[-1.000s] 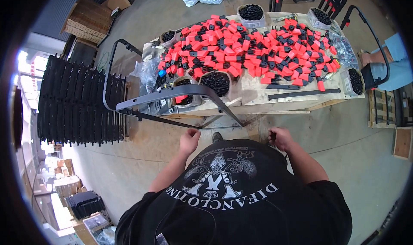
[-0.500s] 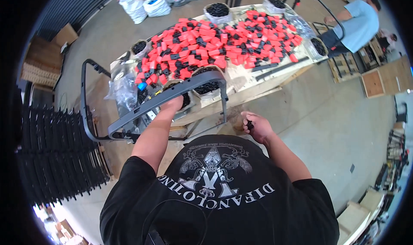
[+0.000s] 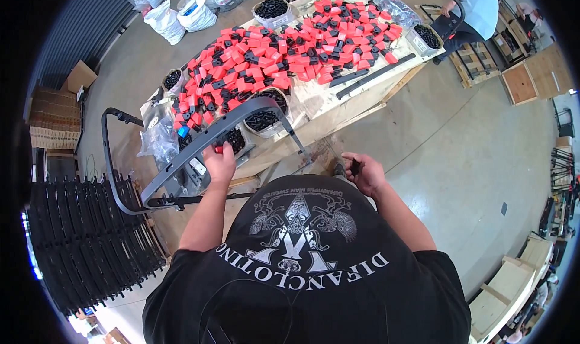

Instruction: Assemble industrial metal frames by attaching protective plastic caps and tightening fasteners using a wrench.

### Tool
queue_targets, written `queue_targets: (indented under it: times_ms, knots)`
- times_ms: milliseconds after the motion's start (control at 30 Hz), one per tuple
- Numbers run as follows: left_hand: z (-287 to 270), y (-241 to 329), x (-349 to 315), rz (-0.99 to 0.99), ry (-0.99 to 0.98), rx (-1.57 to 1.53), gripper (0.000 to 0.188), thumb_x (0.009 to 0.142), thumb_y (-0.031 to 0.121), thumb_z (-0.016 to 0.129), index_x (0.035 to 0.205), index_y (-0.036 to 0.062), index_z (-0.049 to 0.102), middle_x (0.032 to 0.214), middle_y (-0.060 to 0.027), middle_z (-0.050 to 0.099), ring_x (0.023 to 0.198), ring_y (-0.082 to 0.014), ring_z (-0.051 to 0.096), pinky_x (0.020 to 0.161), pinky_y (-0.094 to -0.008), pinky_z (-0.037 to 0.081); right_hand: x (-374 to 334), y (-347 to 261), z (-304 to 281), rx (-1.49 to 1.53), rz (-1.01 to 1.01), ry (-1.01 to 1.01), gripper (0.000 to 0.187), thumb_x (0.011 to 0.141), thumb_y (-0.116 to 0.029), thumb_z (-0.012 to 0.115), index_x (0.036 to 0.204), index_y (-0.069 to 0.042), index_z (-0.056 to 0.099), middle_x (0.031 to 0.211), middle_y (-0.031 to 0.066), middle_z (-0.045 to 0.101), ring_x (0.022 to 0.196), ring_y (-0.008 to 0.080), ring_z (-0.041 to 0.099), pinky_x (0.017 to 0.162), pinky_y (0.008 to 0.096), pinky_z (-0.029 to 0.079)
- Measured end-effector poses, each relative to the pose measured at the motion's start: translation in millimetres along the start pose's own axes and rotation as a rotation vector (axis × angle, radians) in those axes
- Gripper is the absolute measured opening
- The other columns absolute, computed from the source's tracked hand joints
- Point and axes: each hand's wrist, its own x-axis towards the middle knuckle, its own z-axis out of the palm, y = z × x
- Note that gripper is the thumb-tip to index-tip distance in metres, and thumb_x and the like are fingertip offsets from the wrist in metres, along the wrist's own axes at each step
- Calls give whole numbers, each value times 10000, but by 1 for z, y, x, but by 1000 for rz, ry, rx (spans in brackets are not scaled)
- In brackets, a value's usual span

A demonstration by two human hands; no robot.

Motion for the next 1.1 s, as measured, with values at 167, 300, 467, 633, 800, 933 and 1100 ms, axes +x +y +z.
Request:
queue_targets:
  times_ms: [167, 300, 467, 633, 800, 933, 1100]
  knots:
    - [20, 36, -35, -598, -349, -493, 253, 891, 68, 654, 1108, 34, 529, 736, -2, 529, 574, -98, 517, 465, -271, 396, 21, -31, 17, -251, -7, -138, 235, 967, -166, 514, 1120, -28, 626, 791, 59, 586, 665, 161, 527, 578, 307, 417]
    - [51, 70, -41, -565, -565, -470, 245, 862, 88, 709, 1065, 31, 583, 789, -1, 576, 649, -86, 527, 558, -259, 425, 53, -48, 46, -371, 7, -240, 153, 957, -139, 518, 1043, -43, 601, 801, 78, 595, 654, 158, 534, 530, 296, 392]
    - [64, 151, -36, -137, -616, -420, 242, 834, 73, 790, 1003, 26, 624, 860, 2, 631, 789, -72, 549, 725, -256, 488, 67, -64, 93, -145, 333, -595, 178, 985, -179, 515, 975, -29, 610, 870, 112, 635, 666, 169, 555, 516, 287, 376]
    - [71, 153, -38, -151, -607, -340, 233, 834, 78, 790, 1019, 34, 656, 894, 1, 650, 810, -69, 591, 749, -252, 504, 75, -65, 114, -210, 373, -628, 283, 1012, -253, 488, 1096, -27, 635, 875, 105, 634, 662, 188, 571, 526, 293, 397]
    - [65, 158, -35, -137, -534, -48, 273, 837, 136, 771, 1060, 31, 654, 906, -119, 709, 796, -192, 686, 747, -333, 547, 76, -57, 126, -364, 232, -635, 259, 977, -133, 461, 1150, 12, 588, 777, 99, 615, 571, 161, 562, 452, 278, 364]
    - [65, 155, -36, -189, -511, -112, 218, 850, 78, 760, 1028, 14, 651, 853, -23, 659, 765, -74, 587, 708, -265, 512, 72, -59, 135, -454, 212, -678, 304, 949, -99, 456, 1206, 22, 563, 784, 102, 609, 559, 152, 553, 446, 279, 361]
    - [69, 145, -42, -214, -478, -202, 218, 852, 77, 770, 1018, 18, 641, 863, -32, 671, 772, -75, 595, 711, -267, 517, 80, -57, 126, -446, 251, -653, 304, 959, -142, 456, 1186, 9, 591, 824, 97, 629, 584, 160, 560, 473, 280, 391]
